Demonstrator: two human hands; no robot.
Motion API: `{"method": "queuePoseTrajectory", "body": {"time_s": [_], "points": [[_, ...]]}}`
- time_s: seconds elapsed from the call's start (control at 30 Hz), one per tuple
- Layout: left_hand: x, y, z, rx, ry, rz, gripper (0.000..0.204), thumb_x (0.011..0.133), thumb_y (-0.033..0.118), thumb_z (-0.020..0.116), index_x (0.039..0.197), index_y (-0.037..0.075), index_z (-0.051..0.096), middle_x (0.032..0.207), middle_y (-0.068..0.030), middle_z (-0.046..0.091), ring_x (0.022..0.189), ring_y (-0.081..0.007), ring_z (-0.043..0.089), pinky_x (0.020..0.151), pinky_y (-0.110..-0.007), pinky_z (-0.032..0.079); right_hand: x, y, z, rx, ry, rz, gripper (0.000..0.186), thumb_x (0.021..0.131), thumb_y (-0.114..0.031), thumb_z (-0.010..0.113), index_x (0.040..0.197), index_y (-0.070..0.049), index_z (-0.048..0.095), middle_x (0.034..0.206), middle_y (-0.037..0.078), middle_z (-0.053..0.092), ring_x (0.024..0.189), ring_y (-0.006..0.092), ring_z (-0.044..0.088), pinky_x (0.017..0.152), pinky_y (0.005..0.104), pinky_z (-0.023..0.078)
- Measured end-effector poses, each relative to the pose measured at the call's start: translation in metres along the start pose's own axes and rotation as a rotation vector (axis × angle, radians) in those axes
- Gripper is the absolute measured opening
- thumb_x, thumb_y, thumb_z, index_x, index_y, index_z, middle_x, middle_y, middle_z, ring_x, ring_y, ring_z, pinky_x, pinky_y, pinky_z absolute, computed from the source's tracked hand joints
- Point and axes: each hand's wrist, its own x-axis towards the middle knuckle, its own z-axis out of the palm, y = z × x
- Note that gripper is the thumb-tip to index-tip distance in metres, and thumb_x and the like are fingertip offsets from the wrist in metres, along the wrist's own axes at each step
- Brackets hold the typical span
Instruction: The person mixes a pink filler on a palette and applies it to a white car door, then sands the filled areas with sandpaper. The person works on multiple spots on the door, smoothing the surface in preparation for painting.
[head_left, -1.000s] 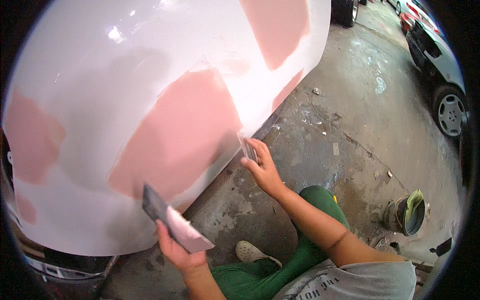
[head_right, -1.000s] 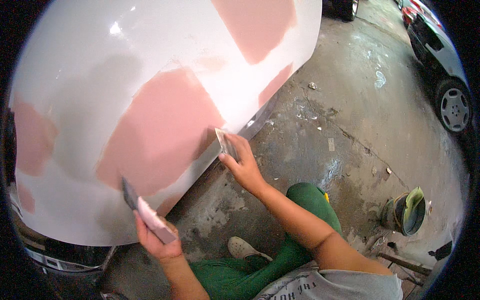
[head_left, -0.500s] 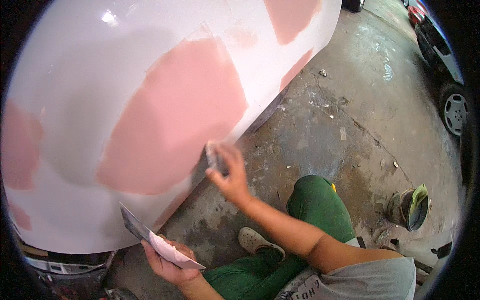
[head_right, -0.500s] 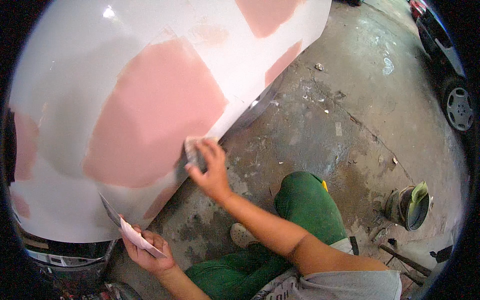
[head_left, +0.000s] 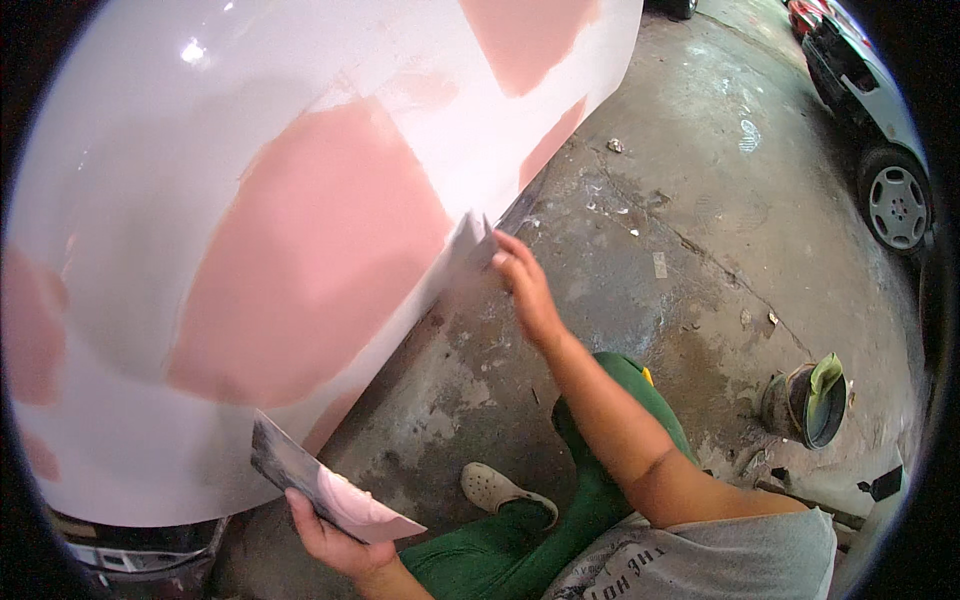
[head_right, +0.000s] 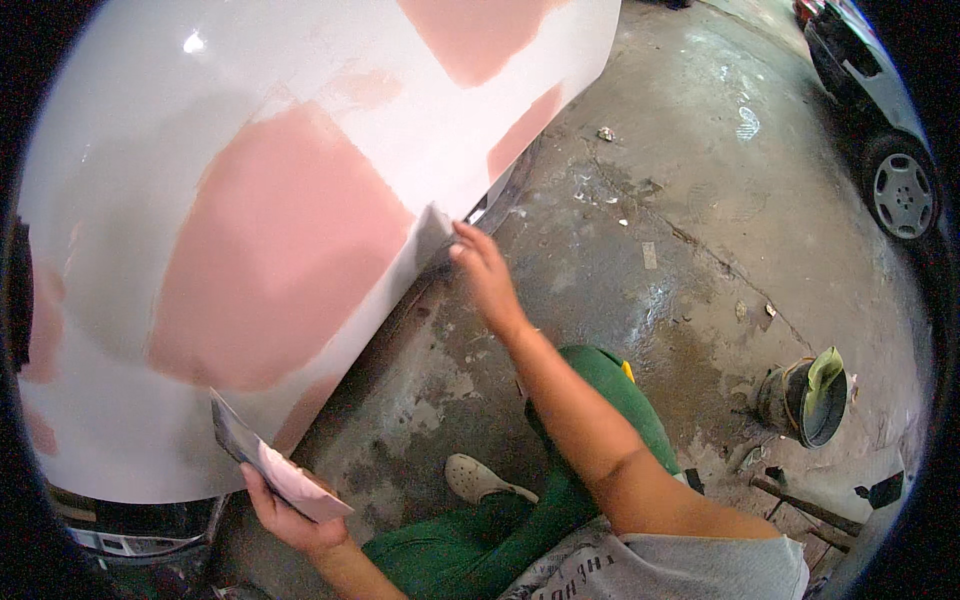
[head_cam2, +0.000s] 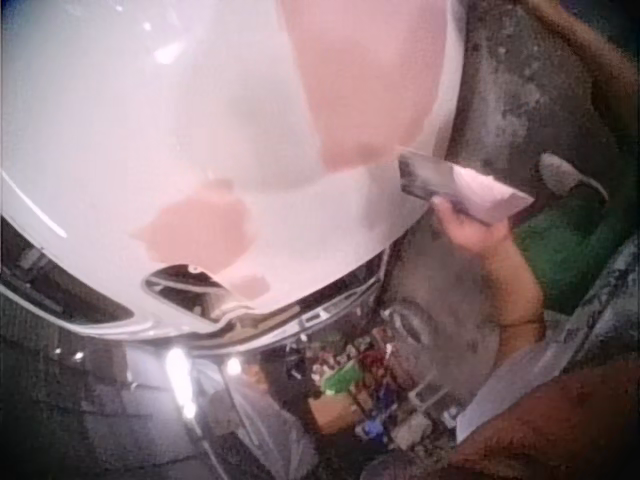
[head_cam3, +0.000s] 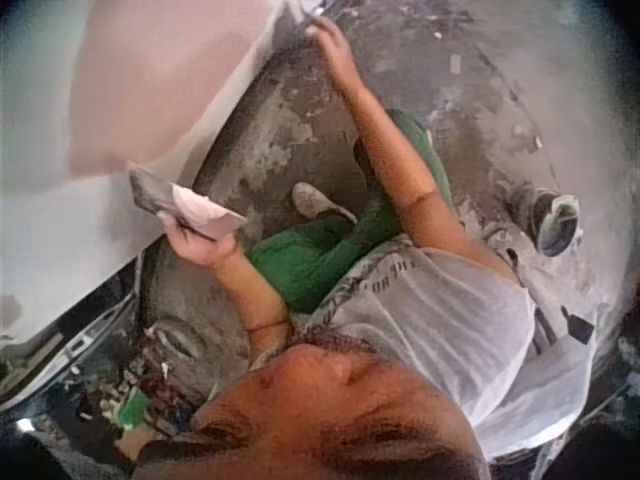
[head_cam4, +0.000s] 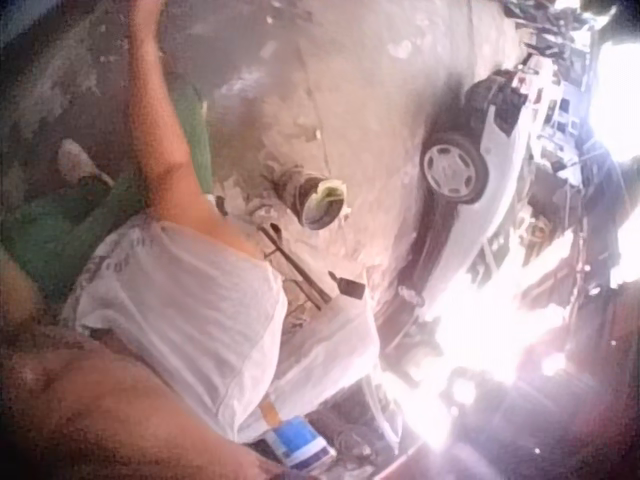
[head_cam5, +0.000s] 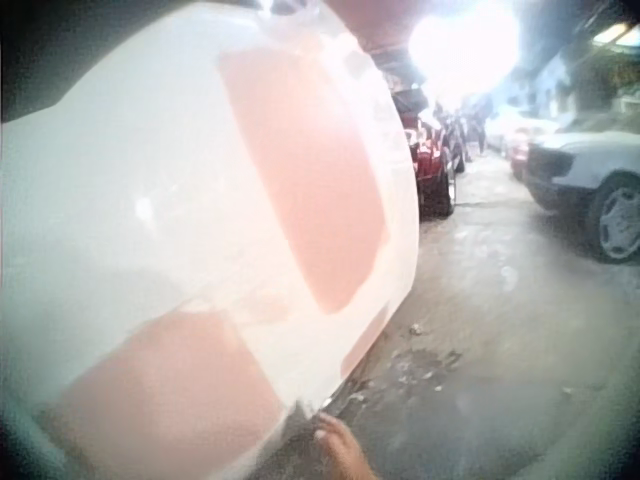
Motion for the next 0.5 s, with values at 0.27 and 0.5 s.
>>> {"method": "queuePoseTrajectory", "body": {"time_s": [0.27, 0.5], "points": [[-0.008, -0.01, 0.025, 0.0, -0.107, -0.01, 0.04, 0.1, 0.04, 0.056, 0.12, 0.006, 0.06, 0.102, -0.0073, 0.067, 0.088, -0.0188, 0.067, 0.074, -0.035, 0.056, 0.012, -0.006, 0.007, -0.518, -0.089, -0.389, 0.048, 0.086, -0.022, 0.065, 0.13, -0.005, 0.059, 0.133, 0.015, 0.054, 0.131, 0.0284, 0.048, 0.112, 0.0391, 0.035], [-0.01, -0.028, 0.047, -0.003, -0.045, -0.105, 0.042, 0.1, 0.041, 0.054, 0.121, 0.005, 0.058, 0.105, -0.0089, 0.065, 0.088, -0.0225, 0.067, 0.074, -0.04, 0.057, -0.025, -0.022, -0.01, -0.321, -0.222, -0.122, 0.049, 0.086, -0.024, 0.066, 0.131, -0.005, 0.059, 0.135, 0.016, 0.052, 0.132, 0.031, 0.047, 0.113, 0.0403, 0.034]]}}
